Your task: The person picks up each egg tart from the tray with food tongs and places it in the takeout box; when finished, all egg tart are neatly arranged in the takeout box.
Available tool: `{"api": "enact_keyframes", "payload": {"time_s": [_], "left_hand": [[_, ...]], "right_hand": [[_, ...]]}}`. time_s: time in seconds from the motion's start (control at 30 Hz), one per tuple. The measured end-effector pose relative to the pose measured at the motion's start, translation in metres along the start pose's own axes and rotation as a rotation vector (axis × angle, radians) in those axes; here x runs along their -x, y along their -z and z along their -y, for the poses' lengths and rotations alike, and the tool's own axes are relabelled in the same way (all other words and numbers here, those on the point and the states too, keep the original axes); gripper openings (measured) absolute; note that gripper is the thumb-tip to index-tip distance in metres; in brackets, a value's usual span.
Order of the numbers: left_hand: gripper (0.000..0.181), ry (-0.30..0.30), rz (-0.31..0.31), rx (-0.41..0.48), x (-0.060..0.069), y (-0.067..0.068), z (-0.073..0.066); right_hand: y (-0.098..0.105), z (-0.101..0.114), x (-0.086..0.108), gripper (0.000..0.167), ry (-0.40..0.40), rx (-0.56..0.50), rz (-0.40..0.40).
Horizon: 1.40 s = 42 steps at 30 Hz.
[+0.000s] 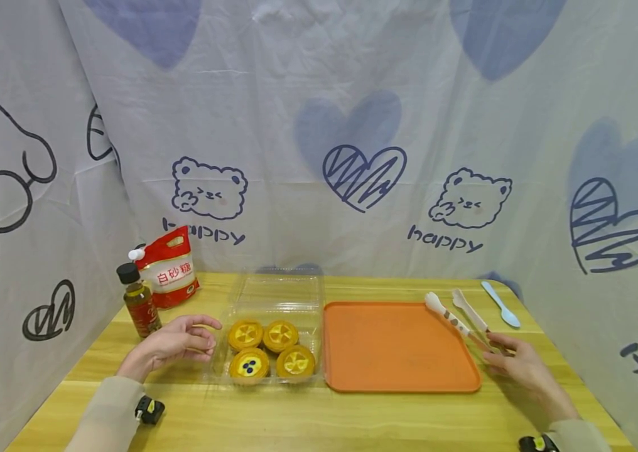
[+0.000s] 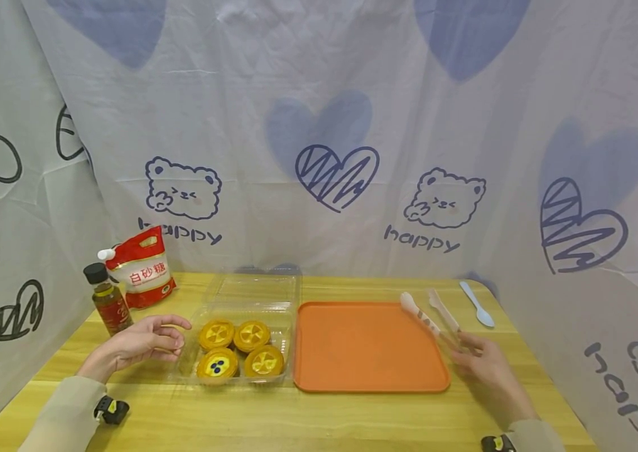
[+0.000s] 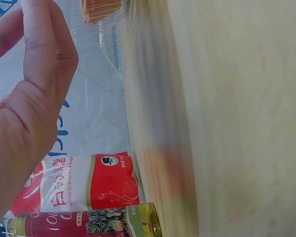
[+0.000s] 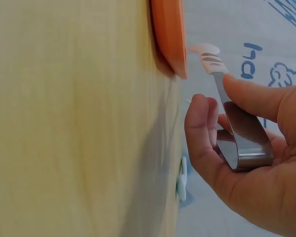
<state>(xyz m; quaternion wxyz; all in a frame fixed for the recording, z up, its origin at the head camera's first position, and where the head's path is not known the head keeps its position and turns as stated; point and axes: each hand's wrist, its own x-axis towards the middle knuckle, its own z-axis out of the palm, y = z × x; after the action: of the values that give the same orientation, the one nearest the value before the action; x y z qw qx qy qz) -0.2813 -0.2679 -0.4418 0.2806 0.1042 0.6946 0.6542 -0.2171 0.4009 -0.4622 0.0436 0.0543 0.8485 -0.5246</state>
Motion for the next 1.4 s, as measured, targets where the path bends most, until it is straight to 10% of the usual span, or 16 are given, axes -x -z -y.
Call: {"api": "enact_keyframes", "payload": {"time_s": [1.0, 1.4], "left_hand": [[0.048, 0.007, -0.008, 0.004, -0.001, 0.001, 0.001], [0.047, 0.005, -0.010, -0.007, -0.003, 0.003, 0.004]], "right_hand": [[0.031, -0.015, 0.005, 0.077, -0.018, 0.018, 0.074], [0.035, -0.025, 0.000, 0.070, 0.050, 0.227, 0.075]]}}
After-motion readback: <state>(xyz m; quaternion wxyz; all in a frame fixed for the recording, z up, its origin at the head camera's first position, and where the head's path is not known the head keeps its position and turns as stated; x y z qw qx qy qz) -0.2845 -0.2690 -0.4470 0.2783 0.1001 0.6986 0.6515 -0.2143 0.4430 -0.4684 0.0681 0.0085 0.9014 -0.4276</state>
